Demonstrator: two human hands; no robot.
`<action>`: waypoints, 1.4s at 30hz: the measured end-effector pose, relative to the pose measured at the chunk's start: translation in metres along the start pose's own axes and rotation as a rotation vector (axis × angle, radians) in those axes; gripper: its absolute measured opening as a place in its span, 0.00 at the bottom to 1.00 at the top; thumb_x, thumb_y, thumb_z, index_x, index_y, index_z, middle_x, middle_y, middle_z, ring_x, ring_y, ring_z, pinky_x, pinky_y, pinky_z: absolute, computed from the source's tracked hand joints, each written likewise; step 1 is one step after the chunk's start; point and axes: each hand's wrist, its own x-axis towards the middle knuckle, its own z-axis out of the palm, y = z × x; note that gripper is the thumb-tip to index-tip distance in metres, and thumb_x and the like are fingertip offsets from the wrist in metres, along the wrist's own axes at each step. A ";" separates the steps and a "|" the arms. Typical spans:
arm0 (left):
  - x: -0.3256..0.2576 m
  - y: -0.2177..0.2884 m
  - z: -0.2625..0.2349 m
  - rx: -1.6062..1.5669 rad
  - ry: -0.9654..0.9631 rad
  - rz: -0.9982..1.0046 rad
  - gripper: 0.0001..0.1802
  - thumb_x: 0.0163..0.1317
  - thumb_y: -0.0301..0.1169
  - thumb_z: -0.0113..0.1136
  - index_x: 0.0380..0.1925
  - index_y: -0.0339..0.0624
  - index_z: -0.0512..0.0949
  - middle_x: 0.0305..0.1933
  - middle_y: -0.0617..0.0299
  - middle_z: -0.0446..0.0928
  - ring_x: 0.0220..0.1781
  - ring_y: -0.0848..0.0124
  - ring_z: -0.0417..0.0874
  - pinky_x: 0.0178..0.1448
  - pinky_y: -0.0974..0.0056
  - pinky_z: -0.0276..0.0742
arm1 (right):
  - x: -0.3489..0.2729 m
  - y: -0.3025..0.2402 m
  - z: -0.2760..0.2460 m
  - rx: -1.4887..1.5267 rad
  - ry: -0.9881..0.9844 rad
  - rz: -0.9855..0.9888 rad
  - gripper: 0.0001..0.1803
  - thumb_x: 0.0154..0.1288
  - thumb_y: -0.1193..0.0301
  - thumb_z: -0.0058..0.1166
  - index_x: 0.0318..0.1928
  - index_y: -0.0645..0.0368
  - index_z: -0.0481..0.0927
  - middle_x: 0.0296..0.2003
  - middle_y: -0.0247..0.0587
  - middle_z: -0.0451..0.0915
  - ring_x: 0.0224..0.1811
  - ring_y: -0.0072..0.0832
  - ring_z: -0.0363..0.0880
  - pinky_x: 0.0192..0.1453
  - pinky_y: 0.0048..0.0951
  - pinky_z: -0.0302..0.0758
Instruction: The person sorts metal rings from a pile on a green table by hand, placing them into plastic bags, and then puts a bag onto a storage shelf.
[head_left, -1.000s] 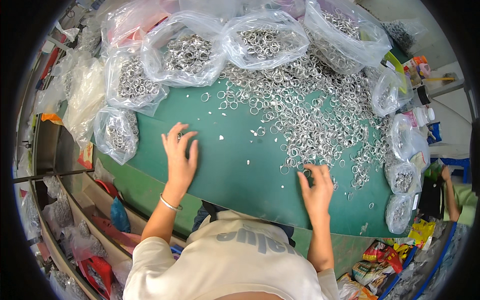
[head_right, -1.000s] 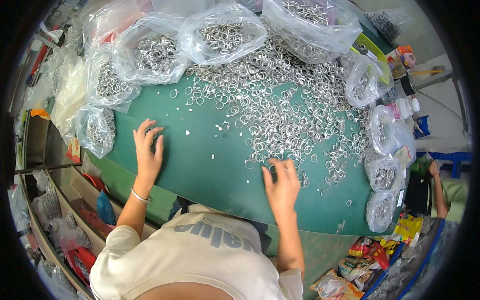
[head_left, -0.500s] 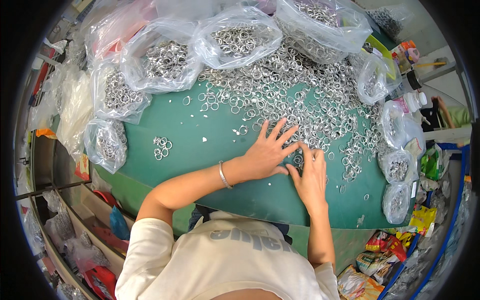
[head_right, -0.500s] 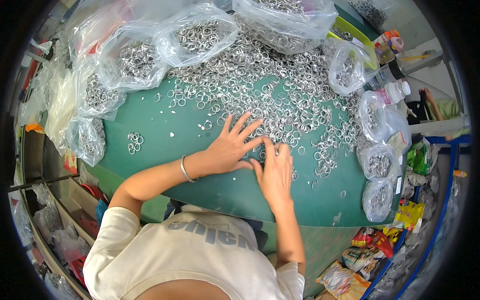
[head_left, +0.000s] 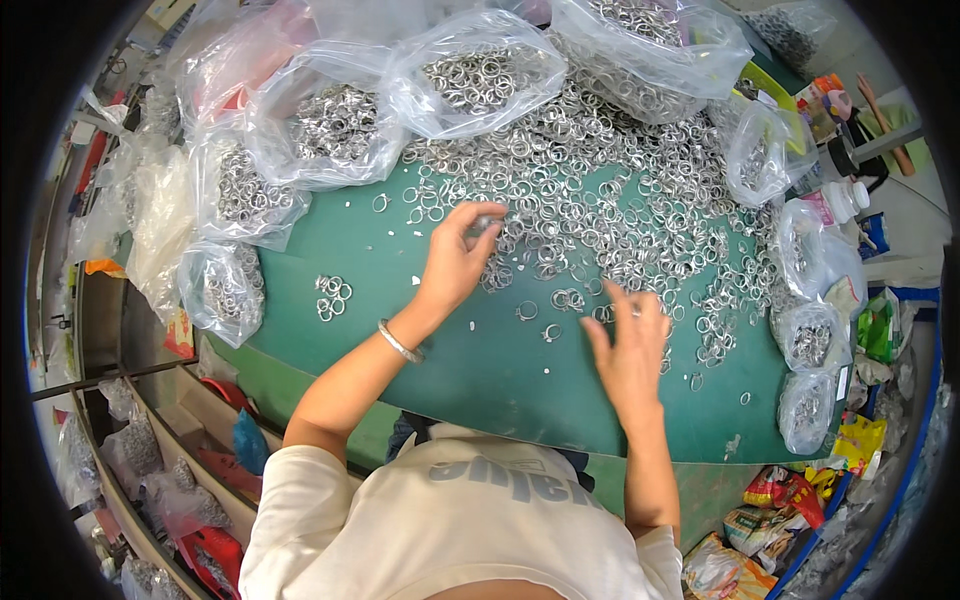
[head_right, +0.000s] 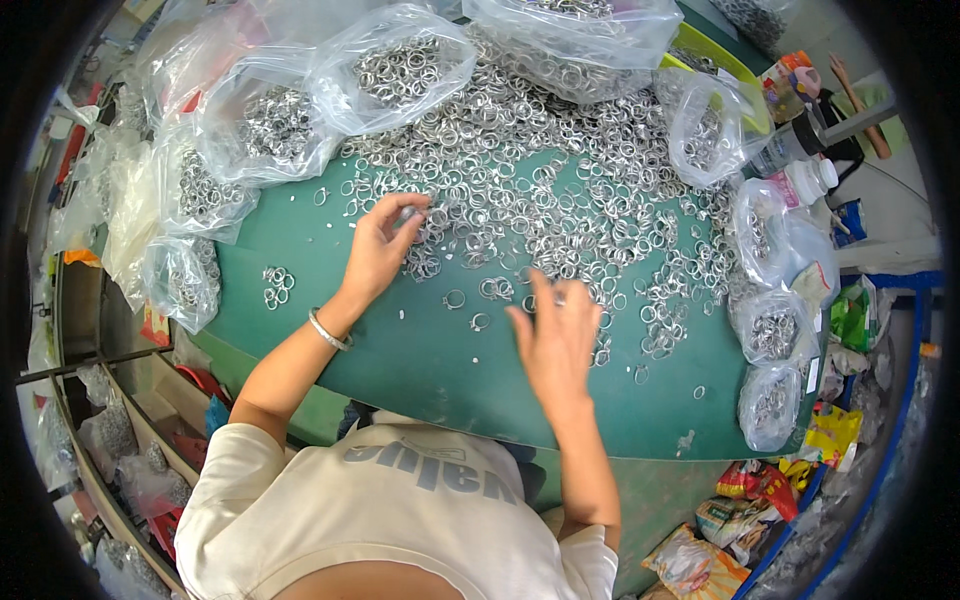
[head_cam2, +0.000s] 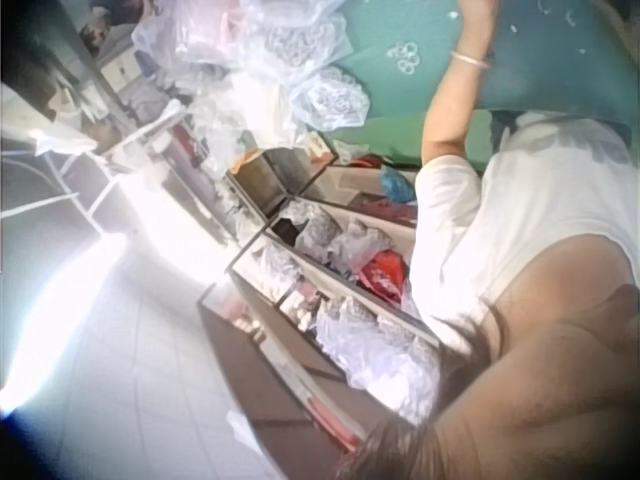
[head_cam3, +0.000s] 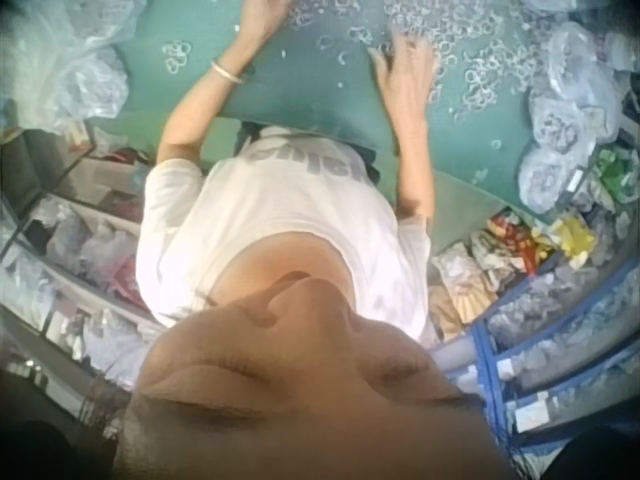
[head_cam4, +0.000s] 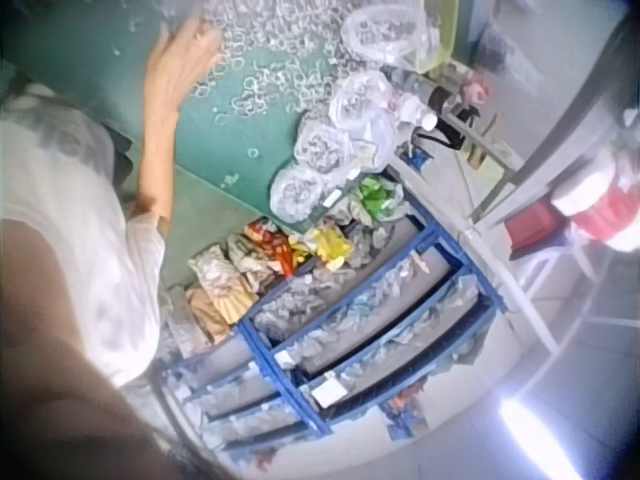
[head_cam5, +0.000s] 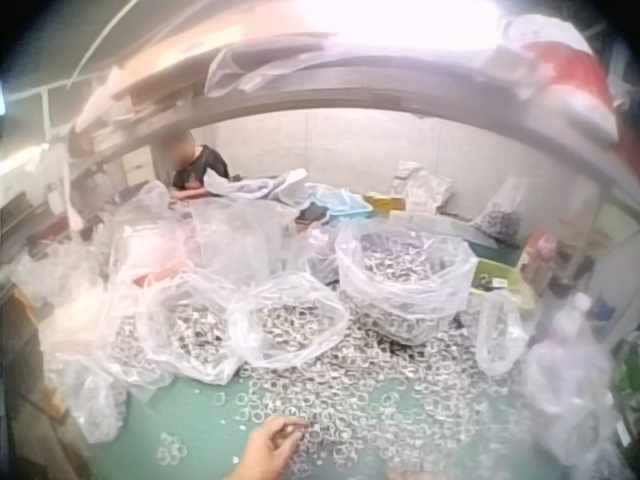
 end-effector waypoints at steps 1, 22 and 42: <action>0.000 -0.002 -0.002 -0.027 0.026 0.006 0.15 0.60 0.15 0.50 0.47 0.38 0.75 0.49 0.62 0.71 0.50 0.73 0.74 0.49 0.69 0.79 | 0.006 -0.009 0.006 -0.001 -0.031 -0.048 0.24 0.51 0.68 0.64 0.50 0.56 0.74 0.37 0.44 0.68 0.41 0.38 0.68 0.44 0.37 0.62; -0.029 -0.002 -0.033 -0.068 0.039 -0.154 0.05 0.58 0.18 0.59 0.35 0.34 0.76 0.40 0.66 0.75 0.36 0.81 0.76 0.37 0.75 0.72 | 0.031 -0.031 0.011 -0.028 -0.118 -0.076 0.18 0.54 0.74 0.59 0.47 0.62 0.75 0.33 0.43 0.69 0.39 0.37 0.69 0.43 0.36 0.61; -0.066 0.023 -0.005 -0.611 -0.319 -0.259 0.21 0.58 0.15 0.54 0.53 0.32 0.67 0.44 0.60 0.74 0.46 0.73 0.77 0.49 0.68 0.75 | 0.010 -0.043 0.020 1.574 -0.512 0.646 0.15 0.68 0.73 0.48 0.52 0.65 0.71 0.34 0.33 0.75 0.34 0.20 0.73 0.35 0.20 0.70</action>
